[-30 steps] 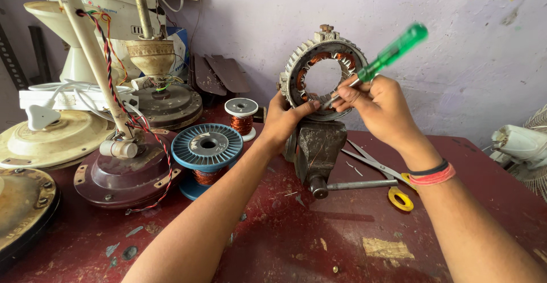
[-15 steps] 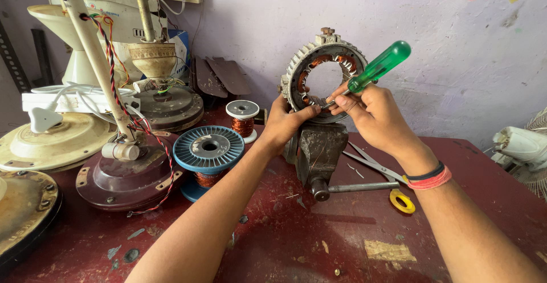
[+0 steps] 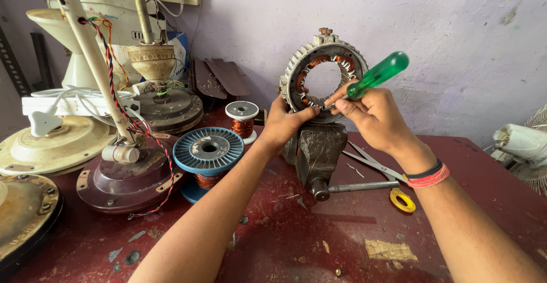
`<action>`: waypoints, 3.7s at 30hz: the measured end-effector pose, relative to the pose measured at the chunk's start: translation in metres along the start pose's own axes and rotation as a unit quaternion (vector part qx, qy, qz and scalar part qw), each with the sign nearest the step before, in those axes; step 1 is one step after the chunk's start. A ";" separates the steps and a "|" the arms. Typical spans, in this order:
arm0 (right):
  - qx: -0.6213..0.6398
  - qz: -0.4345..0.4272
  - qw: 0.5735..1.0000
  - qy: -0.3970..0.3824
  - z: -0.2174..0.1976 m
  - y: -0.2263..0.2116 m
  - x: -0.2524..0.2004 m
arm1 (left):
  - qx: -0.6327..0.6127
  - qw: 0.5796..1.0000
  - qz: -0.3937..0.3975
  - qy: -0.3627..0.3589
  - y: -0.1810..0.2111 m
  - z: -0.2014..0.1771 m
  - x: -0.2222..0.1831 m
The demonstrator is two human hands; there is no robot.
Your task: The person winds copper wire by hand into the slots of a motor stator held in a bench vise. They use a green-handled screwdriver to push the wire into place and occasionally adjust the stator orientation. The work continues across multiple slots without completing the entire winding.
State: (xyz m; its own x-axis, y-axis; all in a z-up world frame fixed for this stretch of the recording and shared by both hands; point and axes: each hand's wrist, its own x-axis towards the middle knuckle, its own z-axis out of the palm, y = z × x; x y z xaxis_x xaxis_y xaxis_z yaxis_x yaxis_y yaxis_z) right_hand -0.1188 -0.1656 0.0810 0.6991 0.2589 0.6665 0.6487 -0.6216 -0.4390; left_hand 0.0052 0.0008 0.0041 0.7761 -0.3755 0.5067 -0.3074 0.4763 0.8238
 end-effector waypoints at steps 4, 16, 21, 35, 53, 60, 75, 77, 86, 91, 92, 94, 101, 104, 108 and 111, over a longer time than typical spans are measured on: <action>0.016 -0.001 1.000 0.000 -0.003 0.007 -0.001 | 0.005 1.000 0.005 0.012 -0.003 0.001 0.001; 0.103 -0.047 0.993 0.014 -0.016 0.019 -0.004 | 0.004 1.000 -0.017 0.012 0.000 0.002 0.001; 0.179 -0.078 0.969 0.149 -0.039 0.025 -0.001 | 0.020 0.999 -0.028 0.010 0.014 0.002 -0.005; 0.136 0.269 0.902 0.309 -0.061 0.144 -0.030 | -0.004 1.000 -0.012 0.023 0.014 0.016 -0.007; -0.288 0.430 0.854 0.047 -0.040 0.197 -0.108 | -0.011 1.000 -0.013 0.012 0.007 0.012 -0.004; -0.296 0.426 0.855 0.018 -0.036 0.183 -0.103 | 0.004 1.000 -0.009 0.022 0.007 0.011 -0.004; -0.296 0.259 0.890 0.231 -0.072 0.161 -0.082 | -0.007 0.994 -0.104 0.030 0.028 0.007 0.003; -0.315 0.205 0.894 0.246 -0.081 0.126 -0.063 | -0.033 0.995 -0.087 0.038 0.026 0.010 0.003; -0.149 0.062 0.987 -0.017 -0.051 -0.017 -0.014 | 0.069 0.938 0.215 0.263 0.062 -0.024 0.016; -0.223 -0.023 0.972 -0.070 -0.018 -0.033 -0.011 | 0.204 0.960 0.157 0.105 0.112 -0.033 0.005; -0.240 -0.048 0.967 -0.068 -0.014 -0.032 -0.011 | 0.226 0.965 0.123 0.055 0.120 -0.031 0.001; -0.271 -0.049 0.959 -0.067 -0.010 -0.029 -0.011 | 0.291 0.953 0.073 -0.048 0.133 -0.026 -0.009; -0.325 -0.129 0.936 -0.037 -0.002 -0.021 -0.012 | 0.506 0.834 0.048 -0.212 0.141 0.003 -0.028; -0.335 -0.074 0.937 -0.061 0.001 -0.022 -0.012 | 0.533 0.800 -0.022 -0.276 0.143 0.009 -0.032; -0.336 -0.095 0.936 -0.055 0.003 -0.025 -0.014 | 0.539 0.784 -0.087 -0.296 0.145 0.016 -0.039; -0.329 -0.105 0.938 -0.041 0.003 -0.024 -0.015 | 0.558 0.769 -0.136 -0.281 0.145 0.021 -0.041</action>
State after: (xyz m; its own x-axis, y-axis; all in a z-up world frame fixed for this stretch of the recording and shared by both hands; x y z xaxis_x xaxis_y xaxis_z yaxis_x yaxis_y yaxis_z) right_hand -0.1440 -0.1518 0.0800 0.6147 0.4654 0.6369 0.4670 -0.8654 0.1816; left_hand -0.0824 0.0687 0.1086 0.6317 -0.7737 0.0490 -0.7000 -0.5420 0.4651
